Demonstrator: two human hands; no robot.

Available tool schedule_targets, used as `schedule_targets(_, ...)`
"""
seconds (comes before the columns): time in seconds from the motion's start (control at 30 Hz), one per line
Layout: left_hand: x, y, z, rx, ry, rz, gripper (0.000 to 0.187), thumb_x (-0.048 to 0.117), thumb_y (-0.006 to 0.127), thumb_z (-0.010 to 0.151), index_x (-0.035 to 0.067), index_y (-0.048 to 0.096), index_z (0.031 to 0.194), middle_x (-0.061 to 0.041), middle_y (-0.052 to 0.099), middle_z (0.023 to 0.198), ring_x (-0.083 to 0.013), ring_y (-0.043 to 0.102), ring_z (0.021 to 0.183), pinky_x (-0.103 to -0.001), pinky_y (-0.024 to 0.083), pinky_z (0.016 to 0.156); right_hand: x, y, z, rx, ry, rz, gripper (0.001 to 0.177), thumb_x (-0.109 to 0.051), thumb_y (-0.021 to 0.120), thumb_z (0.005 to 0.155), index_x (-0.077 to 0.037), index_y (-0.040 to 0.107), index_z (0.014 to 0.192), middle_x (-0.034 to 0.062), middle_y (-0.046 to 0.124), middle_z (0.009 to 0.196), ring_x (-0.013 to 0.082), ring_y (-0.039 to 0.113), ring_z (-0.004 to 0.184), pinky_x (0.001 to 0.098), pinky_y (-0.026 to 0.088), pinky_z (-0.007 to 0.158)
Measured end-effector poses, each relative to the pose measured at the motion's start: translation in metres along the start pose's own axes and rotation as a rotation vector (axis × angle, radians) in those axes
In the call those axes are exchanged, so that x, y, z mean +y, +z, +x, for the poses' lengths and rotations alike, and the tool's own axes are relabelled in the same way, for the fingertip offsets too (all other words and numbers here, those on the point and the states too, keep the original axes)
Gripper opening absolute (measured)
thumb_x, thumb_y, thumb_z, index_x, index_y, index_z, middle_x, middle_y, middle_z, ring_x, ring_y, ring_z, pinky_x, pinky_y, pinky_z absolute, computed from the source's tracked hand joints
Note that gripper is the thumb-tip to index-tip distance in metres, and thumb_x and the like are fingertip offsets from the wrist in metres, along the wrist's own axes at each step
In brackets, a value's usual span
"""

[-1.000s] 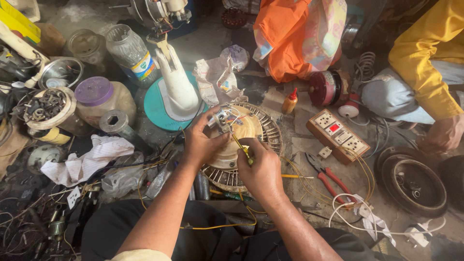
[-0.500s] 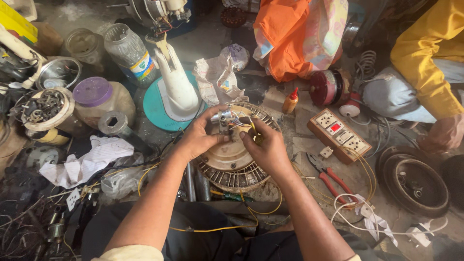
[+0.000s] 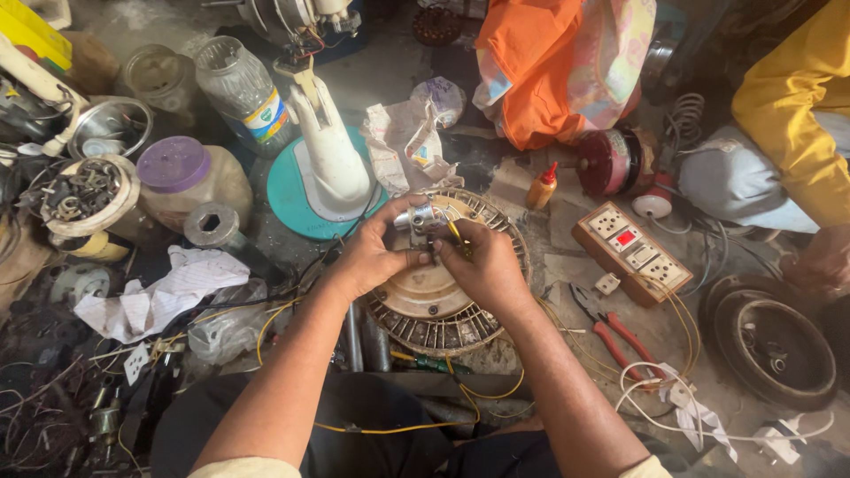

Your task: The person repairs the motor and electrical components of a ceiling fan while sitting on the floor. They use a screwdriver to tighten screws on a mounting bracket and handle several electrical wires.

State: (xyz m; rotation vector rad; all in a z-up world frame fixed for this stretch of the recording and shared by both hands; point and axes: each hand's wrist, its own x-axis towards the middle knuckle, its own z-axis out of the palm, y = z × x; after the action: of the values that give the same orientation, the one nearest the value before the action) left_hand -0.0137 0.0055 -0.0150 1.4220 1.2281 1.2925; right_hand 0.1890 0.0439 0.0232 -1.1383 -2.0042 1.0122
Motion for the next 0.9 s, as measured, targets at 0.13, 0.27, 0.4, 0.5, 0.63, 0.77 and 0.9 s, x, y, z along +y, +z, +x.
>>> schedule_targets(0.13, 0.002, -0.001, 0.000, 0.000, 0.022, 0.037, 0.077, 0.016, 0.095, 0.068, 0.018, 0.062, 0.138, -0.001, 0.068, 0.134, -0.0147, 0.058, 0.129, -0.033, 0.044, 0.113, 0.001, 0.006, -0.002, 0.054, -0.080, 0.011, 0.022, -0.016, 0.073, 0.089, -0.003, 0.075, 0.106, 0.0148, 0.076, 0.089, 0.0210, 0.075, 0.078, 0.0351, 0.057, 0.070)
schedule_targets(0.27, 0.003, -0.001, 0.000, -0.011, -0.020, 0.010, 0.076, 0.018, 0.095, 0.068, 0.019, 0.063, 0.137, 0.000, 0.071, 0.128, -0.0136, 0.060, 0.123, -0.033, 0.048, 0.109, -0.001, 0.007, -0.003, 0.068, -0.120, 0.030, 0.020, -0.015, 0.075, 0.087, -0.002, 0.075, 0.103, 0.0150, 0.075, 0.089, 0.0237, 0.074, 0.076, 0.0361, 0.056, 0.069)
schedule_targets(0.4, 0.001, 0.000, 0.001, 0.008, -0.034, 0.054, 0.078, 0.017, 0.096, 0.066, 0.019, 0.063, 0.137, 0.000, 0.071, 0.126, -0.0130, 0.061, 0.120, -0.032, 0.049, 0.107, -0.006, 0.008, -0.002, 0.082, -0.161, -0.019, 0.018, -0.012, 0.073, 0.086, 0.001, 0.071, 0.099, 0.0181, 0.070, 0.085, 0.0305, 0.071, 0.074, 0.0403, 0.053, 0.066)
schedule_targets(0.5, -0.001, 0.001, 0.001, -0.009, -0.020, -0.037, 0.076, 0.016, 0.095, 0.068, 0.018, 0.063, 0.137, 0.000, 0.070, 0.127, -0.0125, 0.061, 0.120, -0.032, 0.051, 0.107, -0.007, 0.008, -0.002, 0.067, -0.193, -0.068, 0.017, -0.012, 0.071, 0.087, 0.002, 0.067, 0.096, 0.0206, 0.068, 0.087, 0.0375, 0.068, 0.082, 0.0450, 0.051, 0.072)
schedule_targets(0.63, -0.002, 0.001, 0.000, 0.003, -0.004, 0.048, 0.076, 0.013, 0.094, 0.068, 0.018, 0.063, 0.137, 0.000, 0.070, 0.128, -0.0124, 0.061, 0.120, -0.032, 0.050, 0.106, -0.003, 0.009, 0.000, 0.025, -0.174, -0.106, 0.019, -0.014, 0.068, 0.089, 0.001, 0.066, 0.100, 0.0232, 0.067, 0.091, 0.0428, 0.065, 0.092, 0.0489, 0.050, 0.079)
schedule_targets(0.77, -0.001, 0.006, -0.001, 0.014, -0.001, 0.025, 0.078, 0.012, 0.094, 0.068, 0.018, 0.061, 0.139, -0.001, 0.069, 0.130, -0.0132, 0.061, 0.121, -0.032, 0.051, 0.107, 0.003, 0.011, 0.003, 0.037, -0.222, -0.148, 0.018, -0.014, 0.067, 0.091, 0.002, 0.065, 0.099, 0.0229, 0.068, 0.094, 0.0434, 0.065, 0.094, 0.0499, 0.050, 0.081)
schedule_targets(0.9, 0.005, 0.006, 0.000, 0.046, -0.078, 0.118, 0.080, 0.011, 0.094, 0.067, 0.021, 0.060, 0.139, -0.001, 0.071, 0.128, -0.0134, 0.063, 0.120, -0.033, 0.052, 0.105, 0.002, 0.011, 0.007, 0.006, -0.177, -0.092, 0.018, -0.012, 0.067, 0.089, 0.001, 0.065, 0.101, 0.0216, 0.068, 0.094, 0.0397, 0.068, 0.090, 0.0475, 0.051, 0.078)
